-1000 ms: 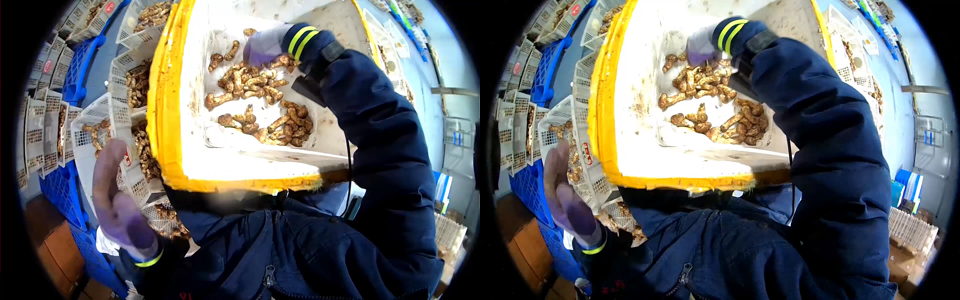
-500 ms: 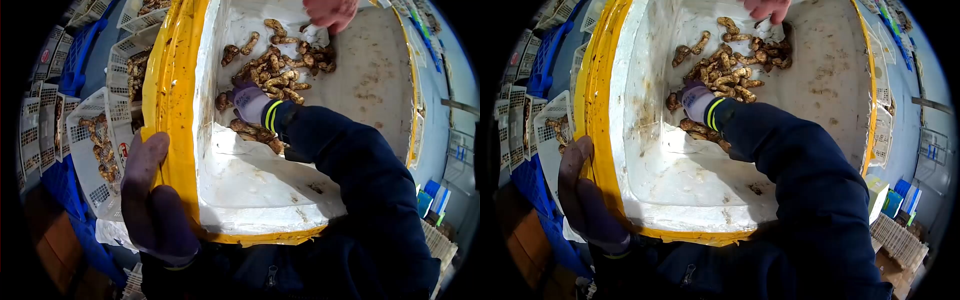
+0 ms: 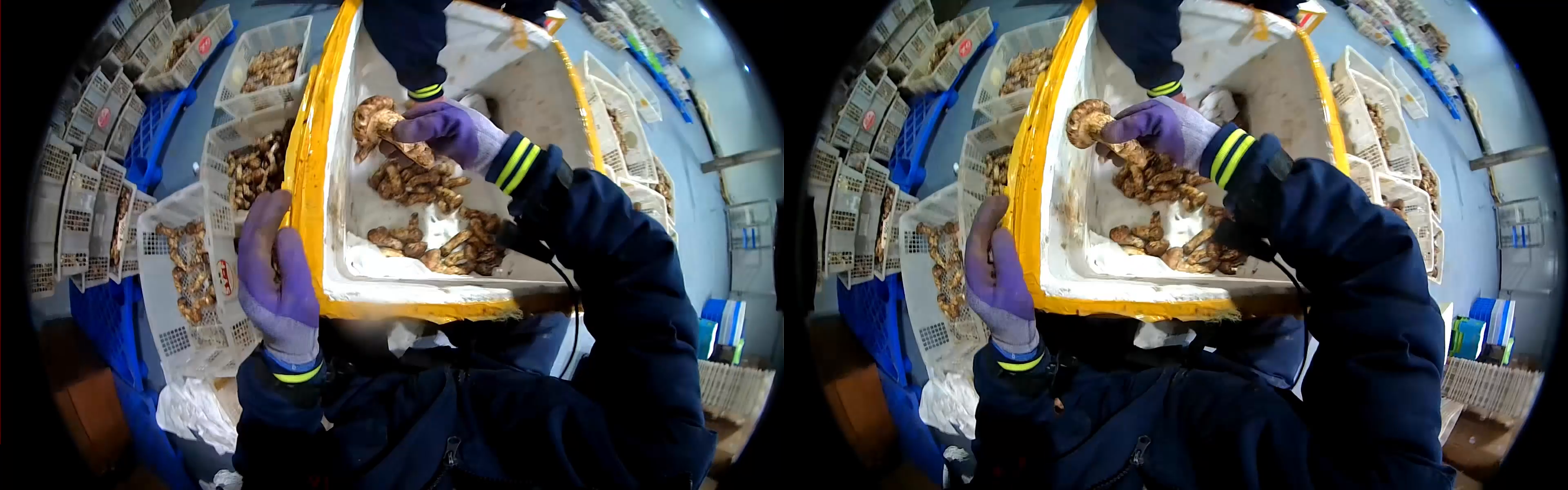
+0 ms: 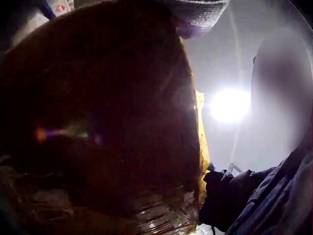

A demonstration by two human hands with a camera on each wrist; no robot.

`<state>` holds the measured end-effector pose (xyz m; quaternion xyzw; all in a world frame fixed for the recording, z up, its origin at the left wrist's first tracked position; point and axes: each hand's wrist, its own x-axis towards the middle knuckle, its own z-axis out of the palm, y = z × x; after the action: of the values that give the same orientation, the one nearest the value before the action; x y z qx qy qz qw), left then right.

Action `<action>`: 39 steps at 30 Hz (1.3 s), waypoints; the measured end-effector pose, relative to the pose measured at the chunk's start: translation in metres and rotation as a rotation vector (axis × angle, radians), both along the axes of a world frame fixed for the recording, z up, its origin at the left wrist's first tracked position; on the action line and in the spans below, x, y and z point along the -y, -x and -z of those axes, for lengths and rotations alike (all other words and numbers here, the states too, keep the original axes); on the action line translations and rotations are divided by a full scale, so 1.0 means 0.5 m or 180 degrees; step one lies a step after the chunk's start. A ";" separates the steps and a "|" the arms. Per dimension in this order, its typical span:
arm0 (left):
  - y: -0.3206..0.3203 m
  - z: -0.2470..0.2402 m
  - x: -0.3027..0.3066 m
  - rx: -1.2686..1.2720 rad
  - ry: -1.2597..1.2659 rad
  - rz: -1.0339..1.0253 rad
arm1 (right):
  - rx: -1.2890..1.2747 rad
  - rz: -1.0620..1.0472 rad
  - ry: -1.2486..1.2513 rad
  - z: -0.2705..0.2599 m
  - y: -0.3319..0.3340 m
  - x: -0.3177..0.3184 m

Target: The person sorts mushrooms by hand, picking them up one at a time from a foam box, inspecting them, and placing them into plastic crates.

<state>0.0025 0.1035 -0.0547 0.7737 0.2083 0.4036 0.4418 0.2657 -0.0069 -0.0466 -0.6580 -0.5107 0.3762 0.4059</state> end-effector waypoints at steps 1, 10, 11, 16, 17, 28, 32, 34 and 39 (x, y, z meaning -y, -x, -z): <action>0.013 -0.015 0.019 0.0176 0.0062 0.0034 | -0.0911 0.0138 -0.0275 -0.024 0.013 0.022; 0.038 -0.092 0.169 -0.0514 0.3736 0.2793 | -0.4272 0.0264 -0.1649 -0.090 0.279 0.169; 0.038 -0.105 0.177 -0.0575 0.3858 0.2920 | -0.4535 0.0156 -0.1530 -0.092 0.299 0.183; 0.069 -0.094 0.209 -0.0399 0.3382 0.2832 | -0.4586 -0.0251 -0.1521 -0.081 0.344 0.228; 0.072 -0.095 0.215 -0.0448 0.3273 0.2573 | -0.4430 -0.0356 -0.1552 -0.068 0.336 0.236; 0.061 -0.131 0.304 -0.0684 0.0386 0.1307 | -0.0503 0.1337 -0.1938 -0.056 0.351 0.294; 0.057 -0.139 0.310 -0.0735 -0.0642 0.2107 | -0.3922 0.1076 -0.1862 -0.093 0.332 0.323; 0.049 -0.116 0.278 -0.0893 -0.0942 0.2066 | -0.0491 0.0928 -0.2116 -0.059 0.228 0.381; 0.022 -0.092 0.183 -0.0911 -0.0411 0.0789 | 0.1237 0.2486 -0.1880 -0.155 0.029 0.585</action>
<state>-0.0086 0.0122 -0.0086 0.8696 0.1459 0.2444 0.4035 0.2512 -0.2995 0.0307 -0.7144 -0.3776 -0.0920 0.5819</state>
